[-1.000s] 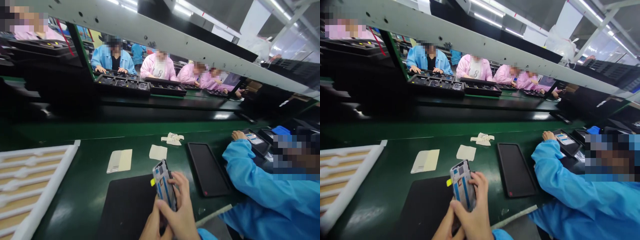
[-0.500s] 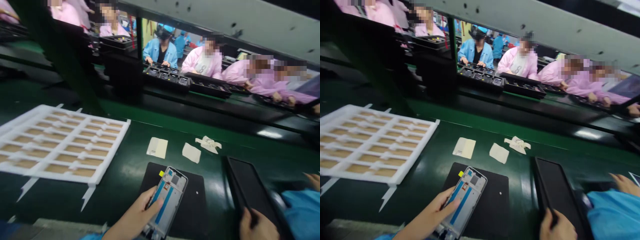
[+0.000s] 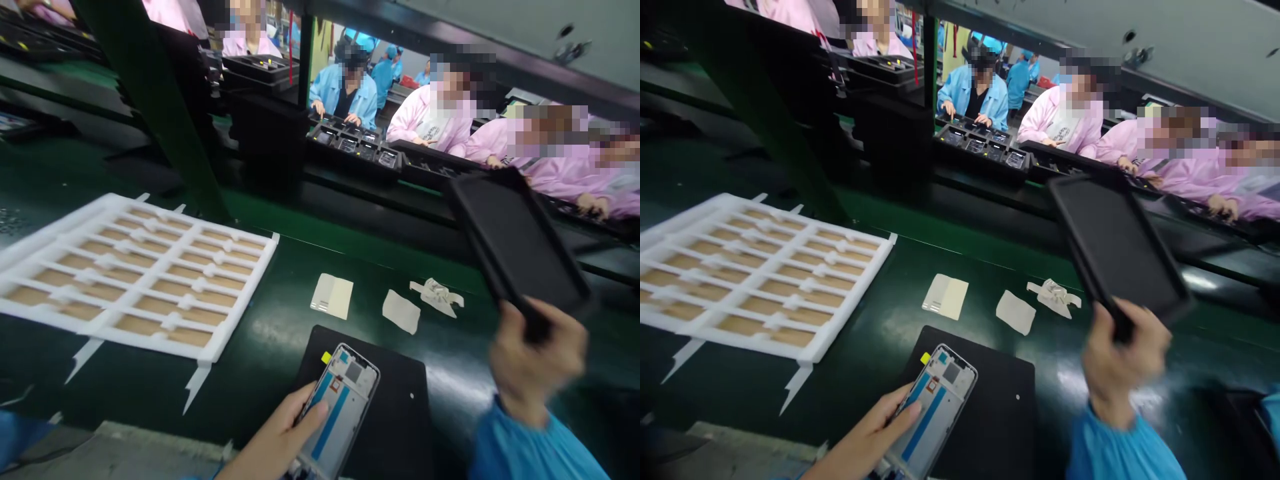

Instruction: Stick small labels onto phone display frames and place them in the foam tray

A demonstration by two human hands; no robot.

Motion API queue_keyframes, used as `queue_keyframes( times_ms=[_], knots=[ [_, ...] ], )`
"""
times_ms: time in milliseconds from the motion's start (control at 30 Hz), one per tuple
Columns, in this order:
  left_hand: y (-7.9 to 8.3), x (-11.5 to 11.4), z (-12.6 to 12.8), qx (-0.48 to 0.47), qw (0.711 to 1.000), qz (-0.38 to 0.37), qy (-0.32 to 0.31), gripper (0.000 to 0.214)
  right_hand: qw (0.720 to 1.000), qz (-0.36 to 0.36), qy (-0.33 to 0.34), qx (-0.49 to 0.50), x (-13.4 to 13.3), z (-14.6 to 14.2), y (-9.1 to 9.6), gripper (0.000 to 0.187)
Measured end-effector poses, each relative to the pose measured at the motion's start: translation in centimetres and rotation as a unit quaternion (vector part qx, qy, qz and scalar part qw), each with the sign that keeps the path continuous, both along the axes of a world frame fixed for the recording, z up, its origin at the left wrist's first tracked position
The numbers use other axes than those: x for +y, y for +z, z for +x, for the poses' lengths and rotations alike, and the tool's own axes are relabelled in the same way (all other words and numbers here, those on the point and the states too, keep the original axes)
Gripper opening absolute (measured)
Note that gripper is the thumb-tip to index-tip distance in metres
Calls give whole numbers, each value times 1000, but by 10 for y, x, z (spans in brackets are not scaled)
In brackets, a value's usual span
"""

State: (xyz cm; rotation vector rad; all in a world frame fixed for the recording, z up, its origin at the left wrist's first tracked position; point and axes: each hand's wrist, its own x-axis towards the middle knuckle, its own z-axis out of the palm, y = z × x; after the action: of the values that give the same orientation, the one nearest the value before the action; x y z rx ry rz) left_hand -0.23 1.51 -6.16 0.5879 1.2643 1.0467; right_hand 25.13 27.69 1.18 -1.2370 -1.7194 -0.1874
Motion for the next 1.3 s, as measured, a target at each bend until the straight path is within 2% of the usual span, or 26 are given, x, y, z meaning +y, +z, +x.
queue_keyframes(
  times_ms=[33,100,167,267,333,433,533,633,800,1033,1167,1300],
  knots=[
    [2,-1,0,0,1000,-1,-1,61,999,16,37,9,18,-29,0,43],
    [3,-3,1,-7,1000,-4,-3,63,990,-19,139,6,51,-90,-8,35],
    [3,-6,2,-18,1000,-7,-4,65,972,-82,218,-14,76,-145,-26,32],
    [1,-11,0,-15,1000,-5,-15,63,942,-151,295,-56,87,-201,-59,28],
    [5,-11,-6,28,999,-8,-37,56,925,-183,324,-74,77,-217,-73,31],
    [21,3,-25,146,983,30,-108,43,896,-225,368,-104,47,-218,-75,26],
    [35,32,-47,249,945,127,-171,30,842,-277,432,-169,11,-208,-69,9],
    [34,61,-62,335,908,152,-198,27,806,-313,449,-227,-14,-201,-70,11],
    [19,82,-70,400,875,146,-231,36,791,-323,432,-288,-24,-202,-77,9],
    [17,86,-69,429,857,136,-252,45,768,-303,423,-372,-37,-206,-64,22],
    [17,87,-67,443,851,134,-248,45,776,-309,415,-360,-38,-204,-67,25],
    [18,86,-66,448,849,129,-249,45,786,-326,427,-306,-33,-198,-77,16]
  ],
)
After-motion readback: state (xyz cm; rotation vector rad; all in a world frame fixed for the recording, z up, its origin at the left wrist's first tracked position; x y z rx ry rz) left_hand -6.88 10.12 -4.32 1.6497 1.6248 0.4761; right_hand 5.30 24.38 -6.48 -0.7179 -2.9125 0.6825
